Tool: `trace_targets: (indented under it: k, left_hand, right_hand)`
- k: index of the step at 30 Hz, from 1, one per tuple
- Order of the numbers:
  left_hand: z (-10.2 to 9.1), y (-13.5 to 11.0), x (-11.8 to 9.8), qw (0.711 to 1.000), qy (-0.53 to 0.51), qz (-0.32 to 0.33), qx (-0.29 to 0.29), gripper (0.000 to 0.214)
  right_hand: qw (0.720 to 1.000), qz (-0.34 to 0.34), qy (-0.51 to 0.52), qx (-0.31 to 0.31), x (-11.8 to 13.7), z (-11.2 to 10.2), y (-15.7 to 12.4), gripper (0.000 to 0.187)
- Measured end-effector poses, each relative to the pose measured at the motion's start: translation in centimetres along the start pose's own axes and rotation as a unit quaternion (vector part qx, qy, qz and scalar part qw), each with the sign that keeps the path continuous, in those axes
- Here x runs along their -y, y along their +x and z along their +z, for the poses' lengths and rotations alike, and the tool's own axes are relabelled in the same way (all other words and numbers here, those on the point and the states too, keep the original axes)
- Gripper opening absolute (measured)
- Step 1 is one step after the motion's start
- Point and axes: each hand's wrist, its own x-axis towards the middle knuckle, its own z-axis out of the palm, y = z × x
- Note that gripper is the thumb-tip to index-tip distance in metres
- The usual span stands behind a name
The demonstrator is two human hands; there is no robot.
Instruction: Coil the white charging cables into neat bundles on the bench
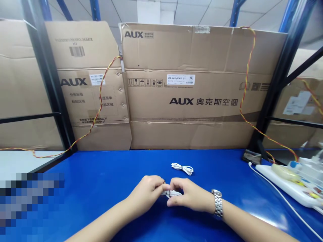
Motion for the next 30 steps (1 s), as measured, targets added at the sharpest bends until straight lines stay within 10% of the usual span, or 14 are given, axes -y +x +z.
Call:
trace_targets:
  k: [7,18,25,30]
  left_hand:
    - [0.6,0.1,-0.1,0.992,-0.1,-0.071,0.012,0.038]
    - [0.0,0.6,0.2,0.973,-0.19,-0.115,0.055,0.033]
    - [-0.5,0.0,0.0,0.999,0.026,0.043,0.017,0.029]
    - [-0.1,0.4,0.3,0.994,-0.1,-0.029,0.034,0.025]
  right_hand:
    - [0.982,-0.059,-0.177,-0.041,0.4,0.4,-0.4,0.022]
    - [0.872,-0.213,-0.409,-0.165,-0.3,0.6,-0.3,0.01]
    - [0.833,-0.224,-0.482,-0.15,-0.9,-0.3,0.3,0.007]
    - [0.785,-0.279,-0.531,-0.155,-0.8,-0.3,0.3,0.018]
